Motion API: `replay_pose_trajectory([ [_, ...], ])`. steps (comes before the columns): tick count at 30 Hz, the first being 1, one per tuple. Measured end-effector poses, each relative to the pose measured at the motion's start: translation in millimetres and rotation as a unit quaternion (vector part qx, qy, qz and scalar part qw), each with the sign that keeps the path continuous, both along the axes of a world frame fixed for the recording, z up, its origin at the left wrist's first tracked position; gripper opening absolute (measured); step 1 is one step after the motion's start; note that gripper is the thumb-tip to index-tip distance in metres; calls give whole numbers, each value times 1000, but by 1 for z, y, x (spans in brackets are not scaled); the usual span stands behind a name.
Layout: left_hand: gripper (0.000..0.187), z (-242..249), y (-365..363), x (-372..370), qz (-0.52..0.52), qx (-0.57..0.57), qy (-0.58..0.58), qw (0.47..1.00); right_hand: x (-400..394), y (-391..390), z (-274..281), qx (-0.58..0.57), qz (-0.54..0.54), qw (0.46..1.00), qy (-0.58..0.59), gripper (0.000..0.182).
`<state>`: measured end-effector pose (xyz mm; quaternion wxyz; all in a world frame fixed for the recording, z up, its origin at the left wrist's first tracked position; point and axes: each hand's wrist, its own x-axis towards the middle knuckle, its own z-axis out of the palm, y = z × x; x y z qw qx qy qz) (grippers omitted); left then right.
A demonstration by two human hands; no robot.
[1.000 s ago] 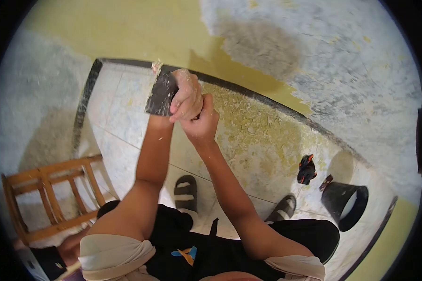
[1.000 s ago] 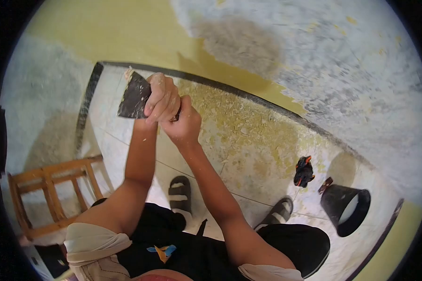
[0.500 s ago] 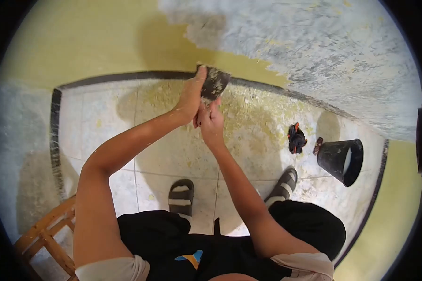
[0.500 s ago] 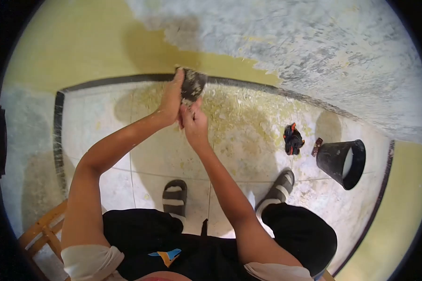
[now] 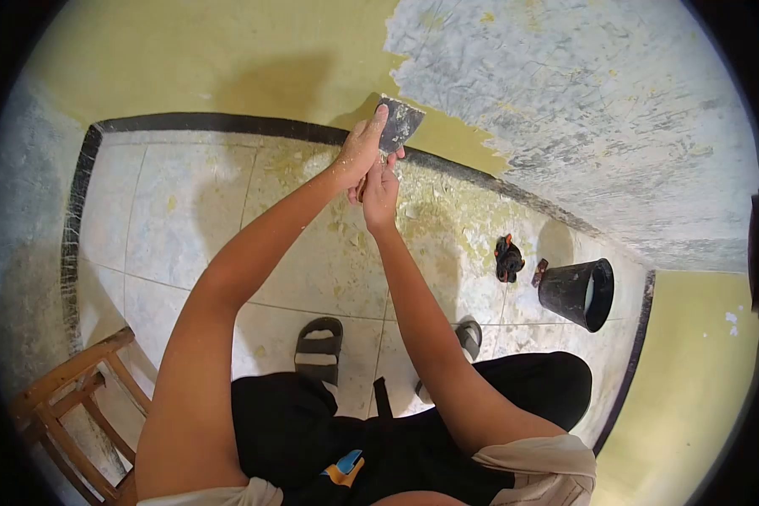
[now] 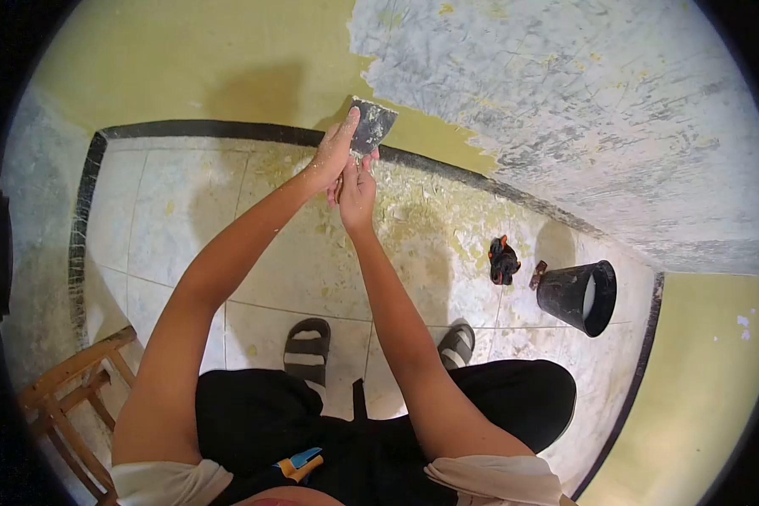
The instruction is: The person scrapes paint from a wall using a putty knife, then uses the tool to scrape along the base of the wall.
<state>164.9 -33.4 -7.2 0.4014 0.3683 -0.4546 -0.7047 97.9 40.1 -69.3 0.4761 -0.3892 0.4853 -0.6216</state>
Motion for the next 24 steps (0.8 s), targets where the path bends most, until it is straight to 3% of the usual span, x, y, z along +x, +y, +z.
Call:
replay_pose_trajectory([
  [4,60,-7,-9,2,-4,-4,-38,999,-3,-4,1,37,7,999,2,44],
  [6,60,-11,-12,-4,16,48,5,999,-1,-7,1,58,0,998,12,44],
  [8,60,-17,-16,-11,8,31,7,999,-2,-9,-5,65,-52,997,0,42],
  [16,58,-19,-18,-29,12,25,38,999,-21,-14,-9,53,-42,998,11,37],
  [18,59,-18,-17,-34,48,-8,41,998,-27,-18,-12,61,-50,997,7,36],
  [24,58,-3,-11,-46,104,30,75,991,-49,-20,-3,52,9,998,35,35],
])
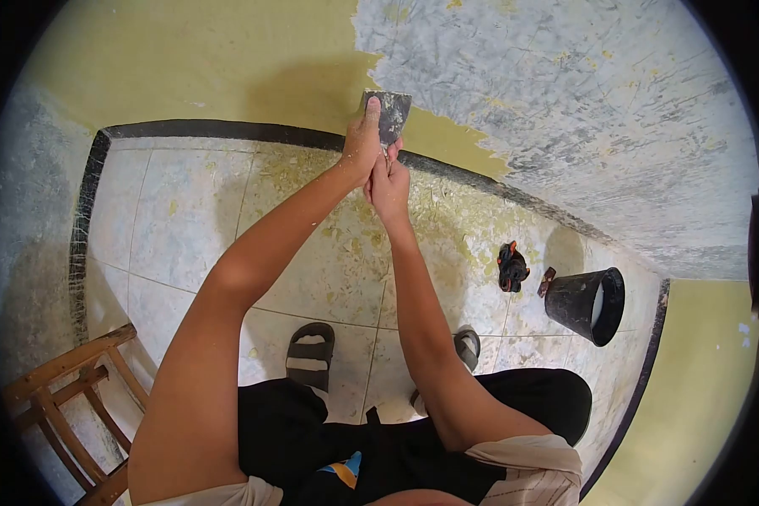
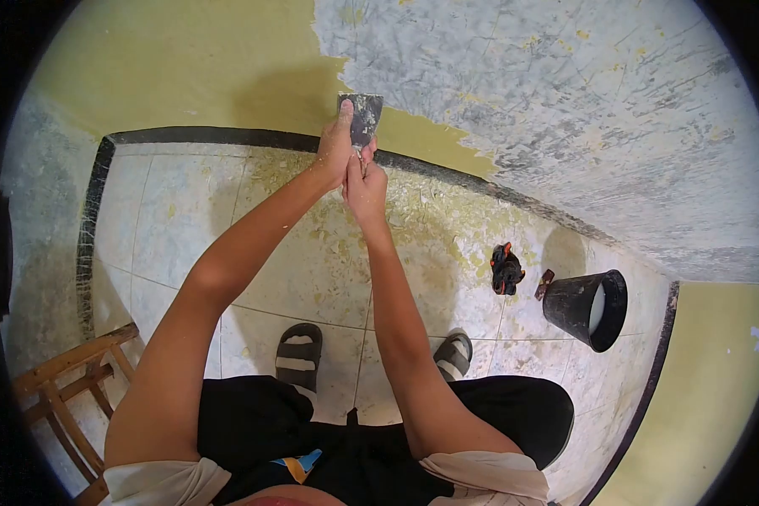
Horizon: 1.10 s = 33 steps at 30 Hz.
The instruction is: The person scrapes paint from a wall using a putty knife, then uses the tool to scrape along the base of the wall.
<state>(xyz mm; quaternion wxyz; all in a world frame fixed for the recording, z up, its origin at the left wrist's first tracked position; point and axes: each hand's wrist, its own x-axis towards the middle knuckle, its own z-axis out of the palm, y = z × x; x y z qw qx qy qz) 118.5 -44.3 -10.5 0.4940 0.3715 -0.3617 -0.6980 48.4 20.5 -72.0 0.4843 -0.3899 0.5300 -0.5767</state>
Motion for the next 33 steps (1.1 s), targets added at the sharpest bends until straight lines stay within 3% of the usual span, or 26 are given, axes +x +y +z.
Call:
replay_pose_trajectory([
  [6,57,12,2,6,-5,31,-37,999,6,7,14,15,17,1000,20,37],
  [8,58,12,2,8,-3,23,-51,998,11,4,14,-9,4,1000,21,48],
  [11,61,13,0,7,9,8,-77,997,16,0,8,6,3,1000,-8,50],
  [20,65,4,-3,3,28,-18,-77,996,1,-9,-7,9,51,998,-31,42],
  [22,65,20,-7,0,37,-17,-70,997,3,-18,20,-27,32,998,-36,38],
  [24,70,47,-20,-2,140,-120,-61,981,5,-33,50,-58,13,997,-40,38],
  [27,71,84,-22,15,97,-72,-69,990,6,-50,65,-65,50,996,21,37],
  [29,69,82,-16,17,125,-79,-62,987,18,-46,51,-167,-31,981,95,39],
  [30,68,75,-8,19,112,-36,-64,991,28,-21,73,-71,7,997,-6,40],
  [33,64,66,19,26,107,56,-65,991,32,5,34,-34,42,998,-23,47],
])
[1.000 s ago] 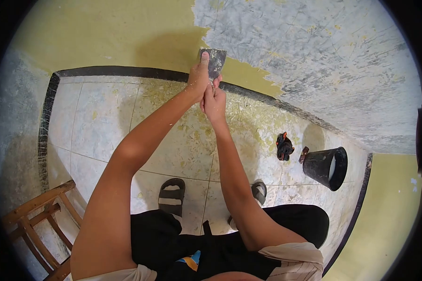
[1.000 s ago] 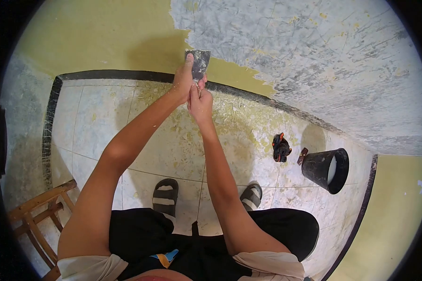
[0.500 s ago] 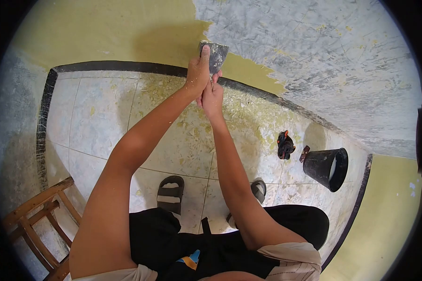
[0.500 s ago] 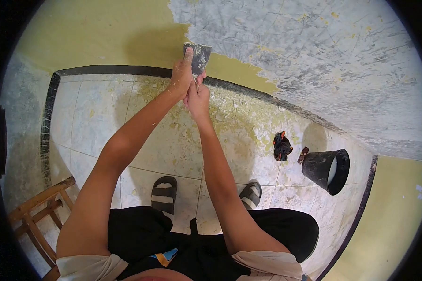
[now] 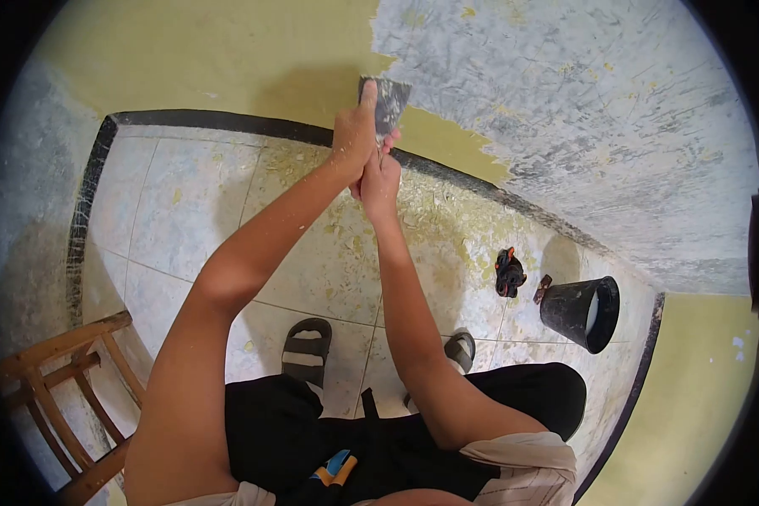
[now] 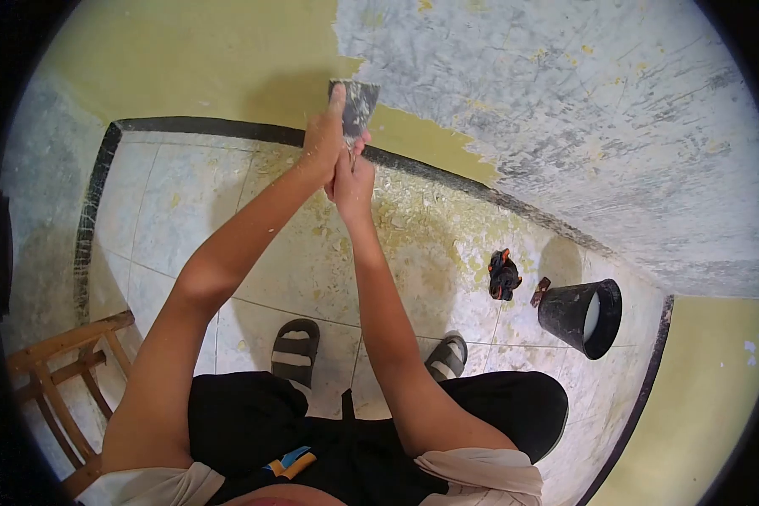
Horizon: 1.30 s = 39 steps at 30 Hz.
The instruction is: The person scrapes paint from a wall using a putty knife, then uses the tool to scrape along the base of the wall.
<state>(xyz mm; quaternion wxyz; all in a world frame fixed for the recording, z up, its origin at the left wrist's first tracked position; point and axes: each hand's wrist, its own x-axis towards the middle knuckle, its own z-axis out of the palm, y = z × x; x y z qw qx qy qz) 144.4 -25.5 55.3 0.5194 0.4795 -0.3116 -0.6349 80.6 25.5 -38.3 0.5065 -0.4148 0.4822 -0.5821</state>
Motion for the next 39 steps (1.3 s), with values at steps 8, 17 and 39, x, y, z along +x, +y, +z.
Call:
replay_pose_trajectory([
  [8,65,-45,33,21,-98,-57,-16,993,10,45,-9,30,24,998,-53,53],
  [17,62,-62,17,6,-161,-97,-97,977,6,38,-28,35,-47,993,-100,47],
  [39,59,-60,-8,-21,-114,-48,-61,990,-3,6,-33,7,-99,994,-45,32],
])
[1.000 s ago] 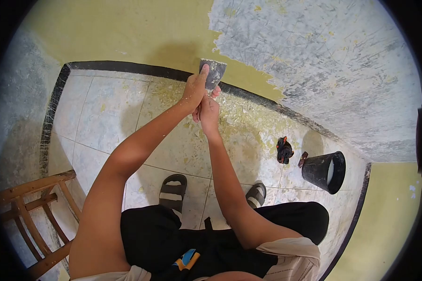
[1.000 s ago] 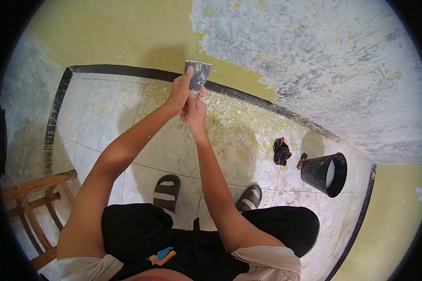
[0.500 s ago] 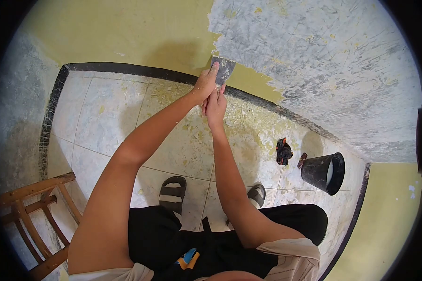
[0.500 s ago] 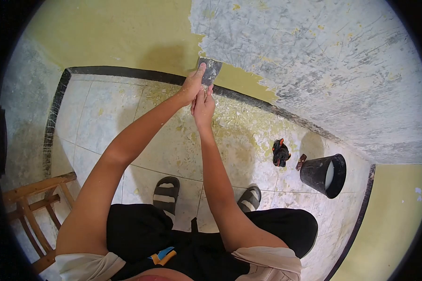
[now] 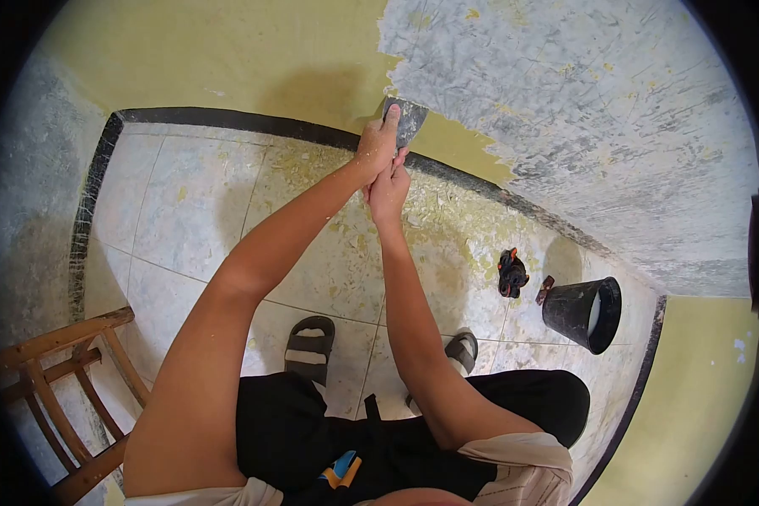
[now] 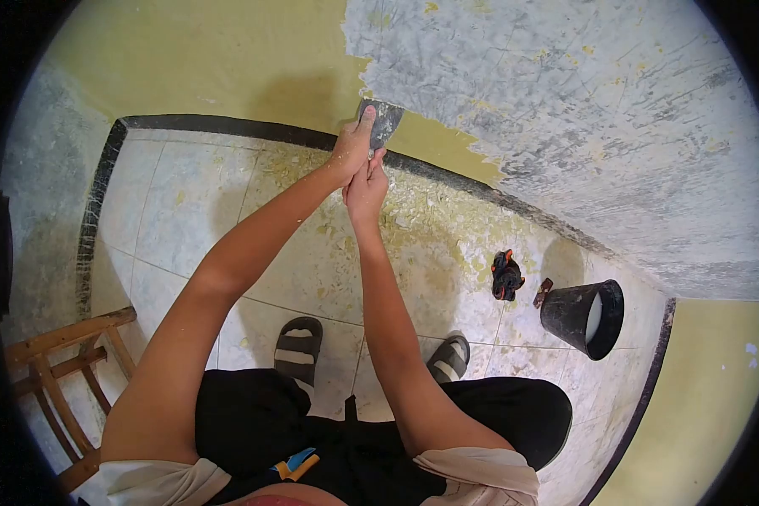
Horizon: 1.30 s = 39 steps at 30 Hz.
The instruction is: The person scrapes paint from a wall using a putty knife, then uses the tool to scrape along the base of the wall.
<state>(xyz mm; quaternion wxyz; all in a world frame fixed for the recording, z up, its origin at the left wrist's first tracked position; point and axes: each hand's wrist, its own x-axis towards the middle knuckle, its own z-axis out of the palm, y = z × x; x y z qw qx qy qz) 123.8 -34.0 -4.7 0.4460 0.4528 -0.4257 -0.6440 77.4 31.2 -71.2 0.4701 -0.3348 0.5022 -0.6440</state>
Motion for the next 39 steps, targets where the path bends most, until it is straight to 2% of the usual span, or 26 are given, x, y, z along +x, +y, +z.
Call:
replay_pose_trajectory([
  [3,66,-41,-23,-12,54,-61,-30,996,-6,-6,-8,-19,7,1000,-4,32],
  [6,66,-5,-6,-10,35,6,24,999,-13,-10,-9,-17,9,1000,17,32],
  [10,66,-3,-6,-10,43,17,25,999,-15,-8,-6,-6,18,1000,8,31],
  [15,67,-3,-2,-9,21,-14,-1,1000,-12,-2,-4,3,5,1000,20,33],
  [17,65,-29,-12,-13,30,-18,-18,999,-13,-2,-7,7,11,1000,23,32],
  [22,65,-9,-5,-7,8,4,-17,1000,-13,-5,-9,14,30,999,-14,34],
  [24,67,-2,-2,-8,59,-17,-85,994,-14,-3,-11,-9,45,999,-25,37],
  [36,70,2,-11,-9,43,-34,-31,998,-13,-14,6,-14,31,999,10,39],
  [39,73,30,-12,-4,81,-73,-75,991,-11,-25,23,-24,29,999,-5,40],
])
